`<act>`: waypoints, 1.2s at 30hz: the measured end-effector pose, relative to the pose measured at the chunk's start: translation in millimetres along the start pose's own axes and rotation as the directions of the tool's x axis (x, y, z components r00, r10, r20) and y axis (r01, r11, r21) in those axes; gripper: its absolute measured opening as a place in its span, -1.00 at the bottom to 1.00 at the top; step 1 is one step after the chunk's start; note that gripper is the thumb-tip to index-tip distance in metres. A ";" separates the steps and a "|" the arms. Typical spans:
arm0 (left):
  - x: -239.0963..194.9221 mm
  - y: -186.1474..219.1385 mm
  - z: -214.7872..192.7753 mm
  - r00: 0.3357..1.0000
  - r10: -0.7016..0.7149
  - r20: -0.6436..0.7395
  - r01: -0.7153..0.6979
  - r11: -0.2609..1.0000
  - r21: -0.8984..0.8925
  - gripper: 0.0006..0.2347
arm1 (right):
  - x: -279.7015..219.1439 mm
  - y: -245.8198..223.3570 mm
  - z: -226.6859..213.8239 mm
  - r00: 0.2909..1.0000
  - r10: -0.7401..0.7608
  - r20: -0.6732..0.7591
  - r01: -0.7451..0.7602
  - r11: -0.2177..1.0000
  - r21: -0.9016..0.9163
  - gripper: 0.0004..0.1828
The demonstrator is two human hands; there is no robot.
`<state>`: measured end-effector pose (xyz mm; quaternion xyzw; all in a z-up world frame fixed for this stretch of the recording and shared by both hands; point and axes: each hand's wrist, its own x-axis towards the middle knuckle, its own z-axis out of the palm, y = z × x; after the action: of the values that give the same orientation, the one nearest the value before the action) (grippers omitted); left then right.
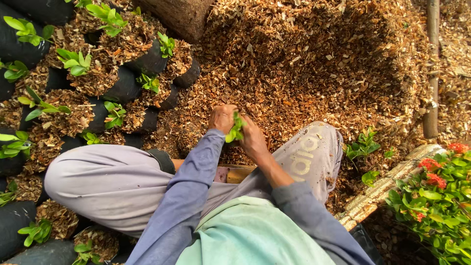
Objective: The person is planting small seedlings into black plastic nursery bags filled with soil. They repeatedly pick up seedlings, place them into the bags, and cover the roots with soil using their hands.
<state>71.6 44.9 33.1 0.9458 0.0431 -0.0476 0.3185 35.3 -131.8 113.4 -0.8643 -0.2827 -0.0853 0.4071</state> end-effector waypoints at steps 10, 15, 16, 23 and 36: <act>-6.8 -21.7 18.5 0.978 0.019 -0.206 -0.022 1.000 -0.014 -0.72 | 22.7 0.0 1.2 0.922 0.235 0.308 -0.173 0.961 -0.217 -0.86; -26.3 -23.8 -14.4 0.975 -0.196 -0.101 0.200 0.979 0.028 -0.86 | 49.0 77.5 -29.0 0.881 0.181 0.436 -0.338 0.886 0.316 -0.67; -35.5 -21.4 -22.4 0.976 -0.054 -0.210 0.070 0.995 0.071 -0.93 | 51.1 103.4 -46.0 0.768 0.502 0.397 -0.601 0.779 0.177 -0.65; -80.9 20.4 -29.8 0.857 0.361 -0.367 -0.290 0.927 0.236 -0.33 | -7.0 192.9 -60.1 0.764 0.546 0.343 -0.292 0.768 -0.570 -0.51; -49.1 14.6 -3.8 0.963 -0.029 -0.268 0.022 0.999 -0.029 -0.47 | 12.7 29.5 -41.2 0.798 0.561 0.222 -0.591 0.653 0.473 -0.62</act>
<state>24.8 33.1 50.6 0.9387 0.0987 0.0774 0.3212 65.7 -172.4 125.8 -0.7675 -0.0176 0.1522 0.6225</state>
